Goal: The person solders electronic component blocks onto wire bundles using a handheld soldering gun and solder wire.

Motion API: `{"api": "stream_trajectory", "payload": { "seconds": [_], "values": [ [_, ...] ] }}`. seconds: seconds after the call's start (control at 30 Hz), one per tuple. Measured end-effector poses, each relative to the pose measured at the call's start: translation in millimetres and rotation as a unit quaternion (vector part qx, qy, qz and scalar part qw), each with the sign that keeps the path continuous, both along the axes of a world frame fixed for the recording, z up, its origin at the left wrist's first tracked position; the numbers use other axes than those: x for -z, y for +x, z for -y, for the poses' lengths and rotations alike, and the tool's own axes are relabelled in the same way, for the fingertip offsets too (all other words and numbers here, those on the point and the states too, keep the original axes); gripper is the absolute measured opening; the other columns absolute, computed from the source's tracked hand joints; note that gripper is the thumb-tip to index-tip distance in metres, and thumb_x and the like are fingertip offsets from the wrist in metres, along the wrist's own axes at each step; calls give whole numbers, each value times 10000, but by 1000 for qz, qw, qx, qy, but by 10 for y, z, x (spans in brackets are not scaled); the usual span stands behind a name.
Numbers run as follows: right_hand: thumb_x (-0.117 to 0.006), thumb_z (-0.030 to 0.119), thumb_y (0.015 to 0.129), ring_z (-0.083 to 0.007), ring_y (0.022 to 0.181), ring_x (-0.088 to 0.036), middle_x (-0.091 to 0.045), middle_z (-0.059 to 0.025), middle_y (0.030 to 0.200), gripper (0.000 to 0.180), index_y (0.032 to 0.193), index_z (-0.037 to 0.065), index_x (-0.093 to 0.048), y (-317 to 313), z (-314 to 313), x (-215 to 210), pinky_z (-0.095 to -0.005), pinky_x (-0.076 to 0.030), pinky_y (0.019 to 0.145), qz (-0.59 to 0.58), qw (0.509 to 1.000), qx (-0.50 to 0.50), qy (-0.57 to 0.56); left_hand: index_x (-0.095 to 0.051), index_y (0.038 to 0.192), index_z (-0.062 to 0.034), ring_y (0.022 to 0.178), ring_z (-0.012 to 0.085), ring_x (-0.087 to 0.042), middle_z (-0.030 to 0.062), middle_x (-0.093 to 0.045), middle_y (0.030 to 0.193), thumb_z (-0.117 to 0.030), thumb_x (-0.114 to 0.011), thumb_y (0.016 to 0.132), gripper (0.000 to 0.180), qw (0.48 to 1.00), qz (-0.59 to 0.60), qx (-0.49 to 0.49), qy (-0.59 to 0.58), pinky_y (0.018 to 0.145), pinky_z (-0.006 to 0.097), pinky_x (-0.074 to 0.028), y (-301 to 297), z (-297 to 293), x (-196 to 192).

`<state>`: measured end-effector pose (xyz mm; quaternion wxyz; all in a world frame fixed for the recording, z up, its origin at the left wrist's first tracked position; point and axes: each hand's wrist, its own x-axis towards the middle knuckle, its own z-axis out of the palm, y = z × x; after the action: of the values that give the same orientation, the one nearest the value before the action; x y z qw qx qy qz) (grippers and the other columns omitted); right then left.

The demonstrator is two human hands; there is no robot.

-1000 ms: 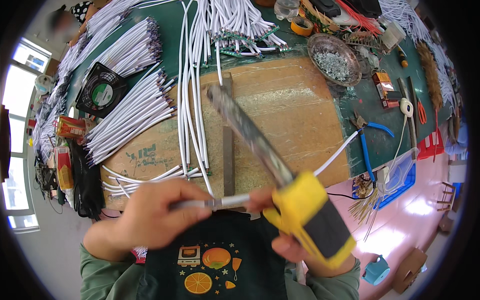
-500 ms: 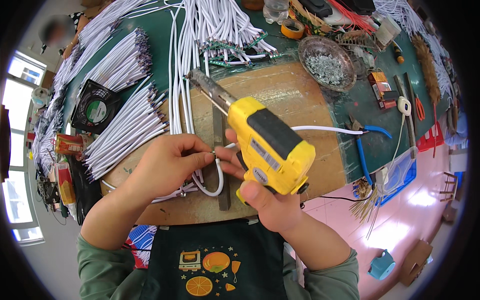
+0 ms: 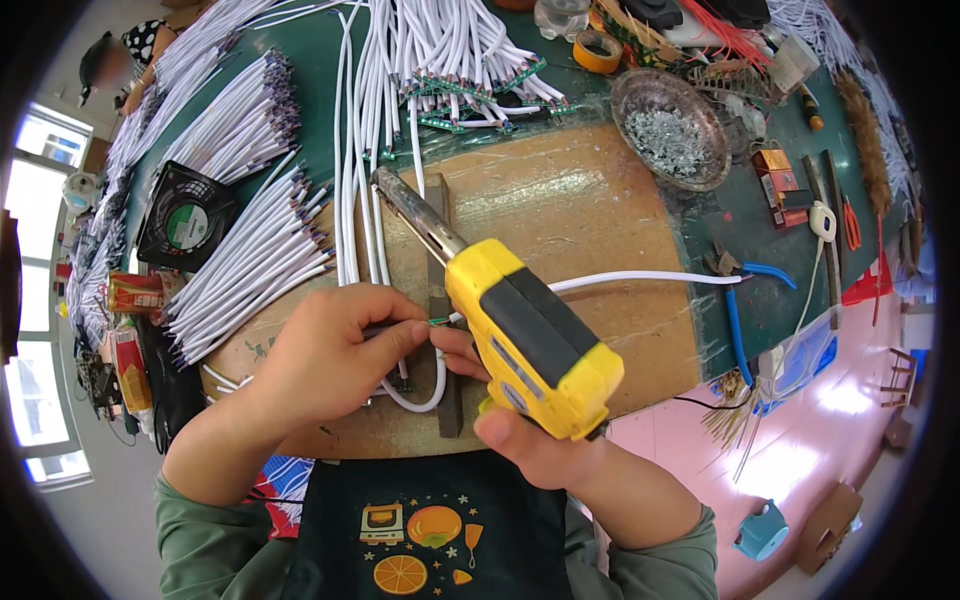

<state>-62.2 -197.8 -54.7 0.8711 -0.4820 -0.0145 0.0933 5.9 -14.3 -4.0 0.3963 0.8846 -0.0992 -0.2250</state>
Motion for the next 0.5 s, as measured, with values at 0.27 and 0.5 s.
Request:
{"api": "stream_trajectory", "payload": {
  "seconds": [0.27, 0.5],
  "values": [
    [-771, 458, 725, -219, 805, -600, -562, -96, 975, 744, 1277, 86, -438, -433, 484, 23, -362, -512, 703, -27, 996, -24, -81, -666, 858, 5, 580, 170, -590, 118, -620, 682, -146, -641, 838, 155, 1000, 26, -4, -1, 534, 306, -445, -15, 1, 49],
    [-713, 325, 800, -148, 723, -550, -571, -73, 821, 401, 969, -3, -555, -816, 613, 217, -250, -446, 625, -40, 998, 1, -51, -660, 856, 10, 579, 167, -583, 117, -616, 685, -154, -633, 845, 166, 1000, 8, -15, -6, 535, 305, -443, -1, 20, 45]
  ]
}}
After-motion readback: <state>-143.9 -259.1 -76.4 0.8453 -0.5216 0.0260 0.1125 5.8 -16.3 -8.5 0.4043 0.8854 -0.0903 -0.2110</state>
